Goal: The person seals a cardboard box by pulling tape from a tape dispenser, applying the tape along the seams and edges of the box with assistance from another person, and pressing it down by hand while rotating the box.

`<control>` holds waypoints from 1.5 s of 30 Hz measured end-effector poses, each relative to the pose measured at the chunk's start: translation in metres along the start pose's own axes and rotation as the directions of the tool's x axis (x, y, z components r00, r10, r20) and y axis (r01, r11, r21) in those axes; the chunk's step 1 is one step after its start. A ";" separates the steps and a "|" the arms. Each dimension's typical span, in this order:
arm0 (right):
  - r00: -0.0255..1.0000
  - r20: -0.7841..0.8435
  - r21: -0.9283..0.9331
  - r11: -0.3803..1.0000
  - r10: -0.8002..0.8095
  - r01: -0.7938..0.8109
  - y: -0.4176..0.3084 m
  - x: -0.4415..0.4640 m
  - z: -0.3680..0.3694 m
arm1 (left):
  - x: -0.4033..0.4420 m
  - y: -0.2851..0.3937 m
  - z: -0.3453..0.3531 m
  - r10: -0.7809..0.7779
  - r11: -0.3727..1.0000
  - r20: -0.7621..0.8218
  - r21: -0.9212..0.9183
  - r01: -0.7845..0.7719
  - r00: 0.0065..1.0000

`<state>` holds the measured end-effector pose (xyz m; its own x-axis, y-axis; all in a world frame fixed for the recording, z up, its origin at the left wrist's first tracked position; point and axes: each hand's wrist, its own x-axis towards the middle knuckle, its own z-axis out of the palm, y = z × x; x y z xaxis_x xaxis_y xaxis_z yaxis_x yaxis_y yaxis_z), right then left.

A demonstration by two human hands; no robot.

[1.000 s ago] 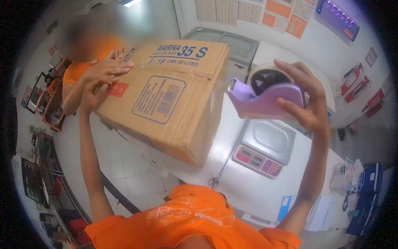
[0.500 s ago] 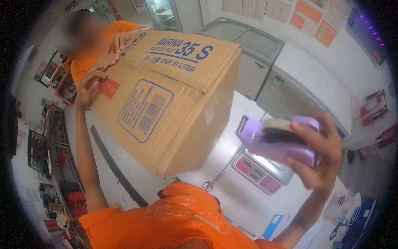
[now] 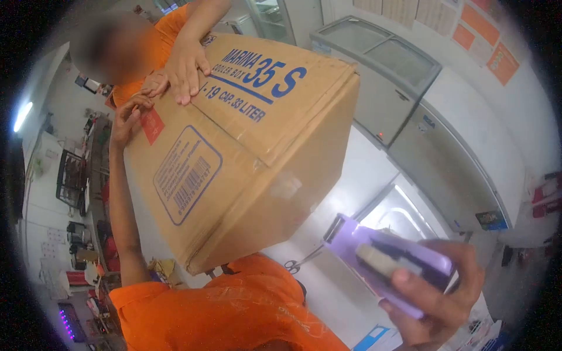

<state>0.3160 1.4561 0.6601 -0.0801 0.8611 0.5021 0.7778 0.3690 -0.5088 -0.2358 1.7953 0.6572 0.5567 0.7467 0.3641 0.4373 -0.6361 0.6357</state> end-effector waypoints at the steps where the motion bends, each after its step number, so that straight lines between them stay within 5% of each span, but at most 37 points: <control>1: 1.000 0.010 0.006 1.000 -0.018 0.018 0.000 0.000 -0.001 | -0.001 0.000 0.001 -0.012 1.000 -0.009 0.001 0.012 1.000; 4: 0.998 0.019 -0.017 0.998 0.059 -0.058 0.000 -0.009 -0.002 | 0.001 0.002 0.000 -0.009 0.999 -0.025 0.031 0.010 1.000; 5: 0.977 0.179 -0.033 0.992 -0.117 0.125 0.015 -0.003 -0.012 | 0.001 0.002 -0.001 -0.012 0.999 -0.020 0.037 0.013 1.000; 7: 0.774 0.472 0.015 0.882 -0.422 0.472 0.039 0.012 -0.034 | 0.001 0.002 -0.002 -0.016 0.999 -0.005 0.046 0.016 1.000; 11: 0.980 0.126 0.078 0.987 -0.152 0.143 0.017 0.008 -0.010 | -0.001 -0.004 -0.003 -0.036 0.999 -0.029 -0.003 0.036 0.999; 14: 0.942 0.181 0.057 0.960 -0.281 0.275 0.029 0.011 -0.015 | -0.002 -0.003 -0.002 -0.032 0.999 -0.032 -0.003 0.032 0.999; 17: 0.963 0.169 0.108 0.975 -0.211 0.194 0.024 0.013 -0.014 | 0.000 -0.001 -0.001 -0.014 1.000 -0.040 0.005 0.014 0.999; 20: 0.831 0.076 0.201 0.825 -0.551 0.529 0.058 0.006 -0.004 | -0.001 -0.004 -0.002 -0.011 1.000 -0.029 0.015 0.012 1.000; 26: 0.973 0.183 0.076 0.989 -0.138 0.126 0.018 0.008 -0.015 | 0.000 -0.004 -0.002 -0.010 0.999 -0.035 0.035 0.012 0.999; 29: 0.865 0.195 0.065 0.886 -0.463 0.460 0.035 0.008 -0.017 | 0.000 -0.003 -0.004 -0.001 0.998 -0.034 0.062 0.004 0.999; 32: 0.874 0.100 0.024 0.879 -0.476 0.476 0.035 0.002 -0.012 | 0.000 -0.006 -0.002 0.010 0.998 -0.044 0.061 -0.007 0.999; 35: 0.948 0.187 0.079 0.966 -0.257 0.246 0.016 0.007 -0.021 | -0.001 -0.006 -0.002 0.027 0.998 -0.045 0.062 -0.024 0.999; 38: 0.967 0.111 0.125 0.968 -0.231 0.217 0.004 0.010 -0.016 | 0.001 -0.002 -0.001 0.040 0.997 -0.037 0.073 -0.037 0.999; 44: 0.917 0.241 0.045 0.948 -0.317 0.316 0.022 -0.008 -0.016 | 0.001 -0.006 -0.006 0.027 0.996 -0.014 0.080 -0.026 1.000; 45: 0.944 0.259 0.047 0.979 -0.202 0.196 0.018 -0.009 -0.016 | 0.001 -0.004 -0.006 0.021 0.997 -0.011 0.072 -0.020 1.000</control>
<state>0.3410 1.4492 0.6572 -0.3942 0.8295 0.3956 0.7170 0.5469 -0.4322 -0.2411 1.7998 0.6588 0.5576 0.7353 0.3851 0.4760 -0.6634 0.5773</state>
